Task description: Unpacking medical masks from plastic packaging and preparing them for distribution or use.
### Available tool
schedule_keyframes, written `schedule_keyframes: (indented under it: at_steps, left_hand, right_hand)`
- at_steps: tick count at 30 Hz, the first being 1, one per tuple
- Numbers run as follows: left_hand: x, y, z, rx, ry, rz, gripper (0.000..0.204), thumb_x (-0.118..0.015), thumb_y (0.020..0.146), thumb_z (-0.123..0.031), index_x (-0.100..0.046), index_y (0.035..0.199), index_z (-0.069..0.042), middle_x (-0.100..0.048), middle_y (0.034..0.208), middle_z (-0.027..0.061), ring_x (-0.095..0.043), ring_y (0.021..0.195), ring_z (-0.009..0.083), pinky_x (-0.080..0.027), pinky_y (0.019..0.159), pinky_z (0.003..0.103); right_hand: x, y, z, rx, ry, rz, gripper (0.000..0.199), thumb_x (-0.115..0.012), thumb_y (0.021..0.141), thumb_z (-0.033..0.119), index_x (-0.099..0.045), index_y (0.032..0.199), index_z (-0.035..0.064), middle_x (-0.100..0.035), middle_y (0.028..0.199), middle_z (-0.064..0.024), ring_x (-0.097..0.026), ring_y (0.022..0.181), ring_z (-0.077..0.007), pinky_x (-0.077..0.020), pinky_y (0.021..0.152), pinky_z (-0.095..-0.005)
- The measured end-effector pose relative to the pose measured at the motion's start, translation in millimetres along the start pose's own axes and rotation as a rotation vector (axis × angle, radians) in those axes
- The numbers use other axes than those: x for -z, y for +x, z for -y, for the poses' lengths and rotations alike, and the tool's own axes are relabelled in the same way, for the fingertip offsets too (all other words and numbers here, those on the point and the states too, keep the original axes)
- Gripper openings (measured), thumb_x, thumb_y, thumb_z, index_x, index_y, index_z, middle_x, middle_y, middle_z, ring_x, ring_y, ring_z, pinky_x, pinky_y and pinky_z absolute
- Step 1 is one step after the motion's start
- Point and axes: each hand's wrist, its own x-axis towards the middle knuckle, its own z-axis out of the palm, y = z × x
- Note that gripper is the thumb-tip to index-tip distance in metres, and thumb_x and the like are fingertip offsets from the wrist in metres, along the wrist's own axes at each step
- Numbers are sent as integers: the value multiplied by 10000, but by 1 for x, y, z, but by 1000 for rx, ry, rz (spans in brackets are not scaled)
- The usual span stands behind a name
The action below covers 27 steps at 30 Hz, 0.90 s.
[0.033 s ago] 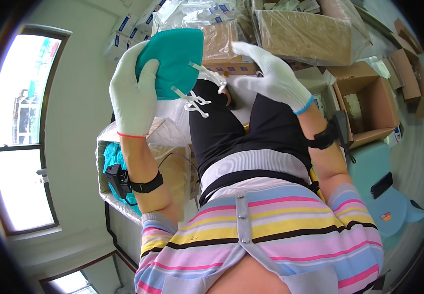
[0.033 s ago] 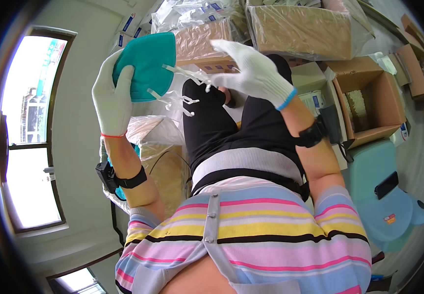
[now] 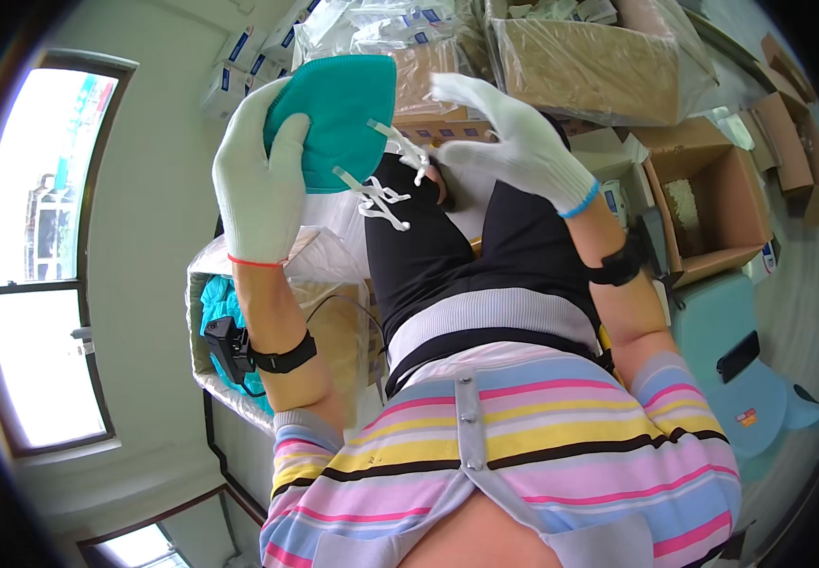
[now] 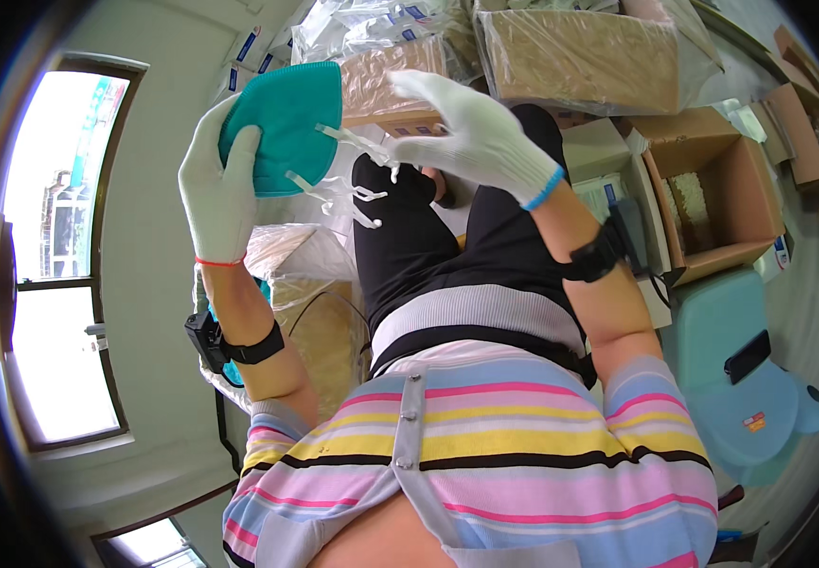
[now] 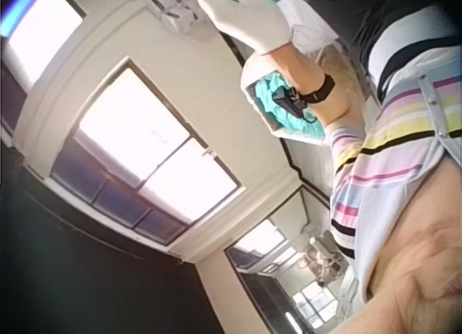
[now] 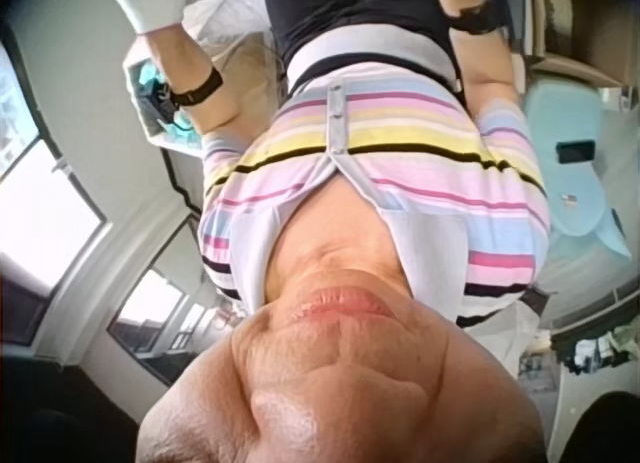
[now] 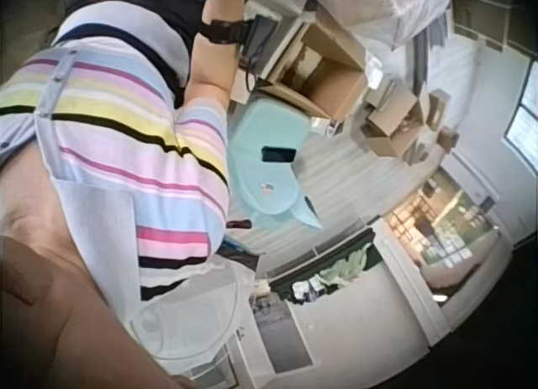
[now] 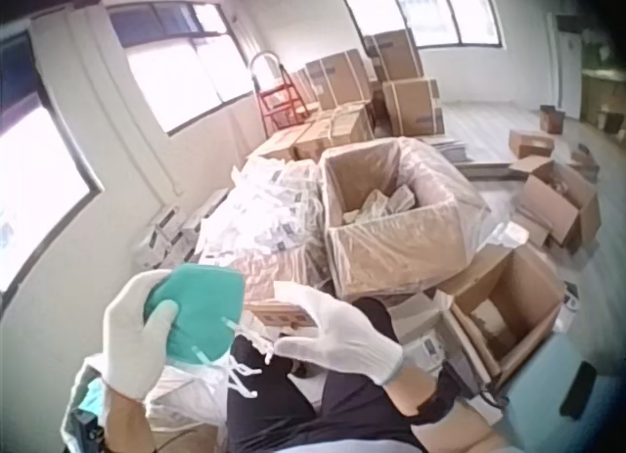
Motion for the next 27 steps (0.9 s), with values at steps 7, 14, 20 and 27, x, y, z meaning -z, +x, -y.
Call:
schedule_keyframes:
  at_steps: [7, 14, 20, 27]
  left_hand:
    - [2, 2, -7, 9, -21, -93, 327, -614, 898, -133, -620, 1201, -12, -678, 1055, 134, -638, 944, 194, -504, 862, 316]
    - [-1, -18, 29, 219, -304, -244, 299, -618, 895, -91, -638, 1156, 51, -685, 1012, 113, -630, 906, 164, -498, 830, 273]
    - [-34, -45, 39, 515, -787, -147, 346, -609, 933, -111, -595, 1224, 75, -659, 1085, 110, -609, 940, 140, -483, 839, 255]
    - [-76, -133, 155, 713, -455, -159, 345, -622, 900, -73, -606, 1211, 76, -668, 1105, 132, -611, 967, 166, -474, 890, 281]
  right_hand:
    - [-17, 16, 21, -337, 775, 423, 239, -621, 940, 213, -627, 996, -19, -632, 796, -60, -579, 693, -132, -494, 721, -280]
    - [38, -35, -21, -411, 857, 442, 401, -516, 1009, 383, -549, 807, 38, -522, 679, -7, -492, 561, -95, -454, 586, -249]
    - [63, -44, -35, -503, 939, 320, 402, -519, 1006, 360, -610, 874, -8, -488, 634, 14, -429, 499, -60, -443, 543, -231]
    - [-5, -36, -25, -736, 787, 501, 379, -521, 995, 332, -622, 866, -11, -484, 585, 29, -419, 433, -55, -421, 457, -212]
